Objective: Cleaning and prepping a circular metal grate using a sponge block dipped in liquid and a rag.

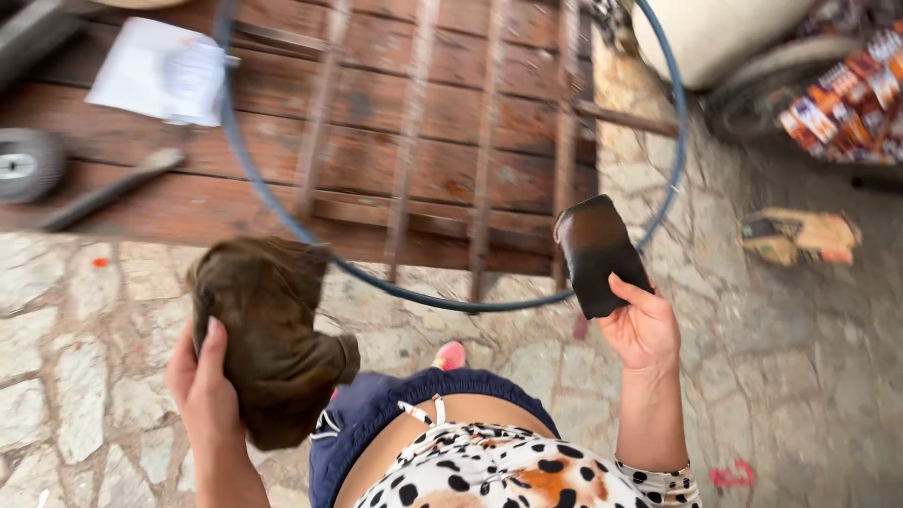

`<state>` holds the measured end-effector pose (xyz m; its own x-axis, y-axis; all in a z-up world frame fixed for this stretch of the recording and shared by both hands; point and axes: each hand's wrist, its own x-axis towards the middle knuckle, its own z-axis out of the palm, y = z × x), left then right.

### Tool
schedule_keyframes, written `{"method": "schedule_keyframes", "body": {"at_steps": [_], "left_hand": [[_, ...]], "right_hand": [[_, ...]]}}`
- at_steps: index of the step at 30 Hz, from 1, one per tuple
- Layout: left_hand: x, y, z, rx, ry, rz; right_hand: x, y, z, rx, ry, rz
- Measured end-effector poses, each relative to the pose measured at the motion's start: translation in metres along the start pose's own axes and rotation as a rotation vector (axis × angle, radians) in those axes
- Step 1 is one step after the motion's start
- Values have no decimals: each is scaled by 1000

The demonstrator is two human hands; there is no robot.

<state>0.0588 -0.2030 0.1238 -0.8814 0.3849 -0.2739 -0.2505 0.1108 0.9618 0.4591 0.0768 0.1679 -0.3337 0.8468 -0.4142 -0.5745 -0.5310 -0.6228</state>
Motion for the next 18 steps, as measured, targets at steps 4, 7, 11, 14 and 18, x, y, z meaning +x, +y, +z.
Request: {"method": "schedule_keyframes", "body": {"at_steps": [4,7,11,14,18], "left_hand": [[9,14,-83,121,109,12],[29,-6,-154,158,190,71],[58,-53,-229,327,269,177],[68,-64,-261,353,228,196],[75,-67,-285,476,185,136]], "right_hand": [[14,66,71,9,-53,23],[17,114,131,-83,-119,96],[28,178,191,-131,-134,140],[43,218,219,-176,-109,182],[69,264,269,-245,-197,260]]}}
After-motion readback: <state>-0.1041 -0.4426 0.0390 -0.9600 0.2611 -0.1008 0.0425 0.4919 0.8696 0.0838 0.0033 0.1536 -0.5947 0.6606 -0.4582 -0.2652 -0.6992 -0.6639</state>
